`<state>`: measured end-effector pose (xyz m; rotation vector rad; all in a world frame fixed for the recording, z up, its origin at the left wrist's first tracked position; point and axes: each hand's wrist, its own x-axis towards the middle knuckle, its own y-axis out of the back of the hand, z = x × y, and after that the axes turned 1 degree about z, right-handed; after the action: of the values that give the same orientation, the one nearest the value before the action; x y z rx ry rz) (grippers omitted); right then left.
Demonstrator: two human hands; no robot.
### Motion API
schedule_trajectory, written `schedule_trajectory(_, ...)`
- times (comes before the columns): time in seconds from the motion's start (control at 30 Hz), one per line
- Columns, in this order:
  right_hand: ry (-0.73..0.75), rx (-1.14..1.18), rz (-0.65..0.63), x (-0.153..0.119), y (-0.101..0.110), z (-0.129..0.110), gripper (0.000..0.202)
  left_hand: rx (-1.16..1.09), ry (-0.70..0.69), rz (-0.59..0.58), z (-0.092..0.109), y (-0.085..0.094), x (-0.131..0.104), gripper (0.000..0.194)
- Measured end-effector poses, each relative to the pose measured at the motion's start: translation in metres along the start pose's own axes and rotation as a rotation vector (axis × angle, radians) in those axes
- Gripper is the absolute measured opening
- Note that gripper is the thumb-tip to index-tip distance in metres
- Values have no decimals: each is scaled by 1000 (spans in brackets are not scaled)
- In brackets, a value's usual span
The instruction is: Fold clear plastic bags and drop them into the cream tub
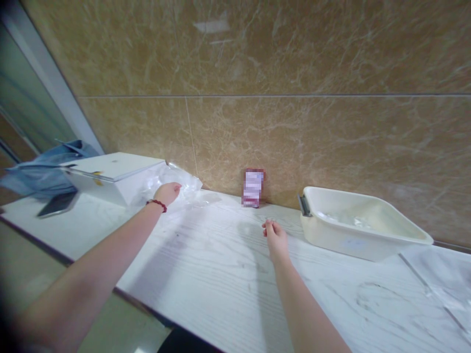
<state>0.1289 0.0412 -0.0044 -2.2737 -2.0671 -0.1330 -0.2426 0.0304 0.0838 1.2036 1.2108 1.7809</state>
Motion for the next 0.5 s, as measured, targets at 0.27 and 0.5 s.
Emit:
schedule_trajectory(0.27, 44, -35, -25, 3, 1, 6, 33, 144, 38, -218, -64, -27, 14, 44)
schedule_trajectory(0.5, 44, -54, -17, 3, 1, 5, 32, 179, 80, -184, -73, -31, 22, 37)
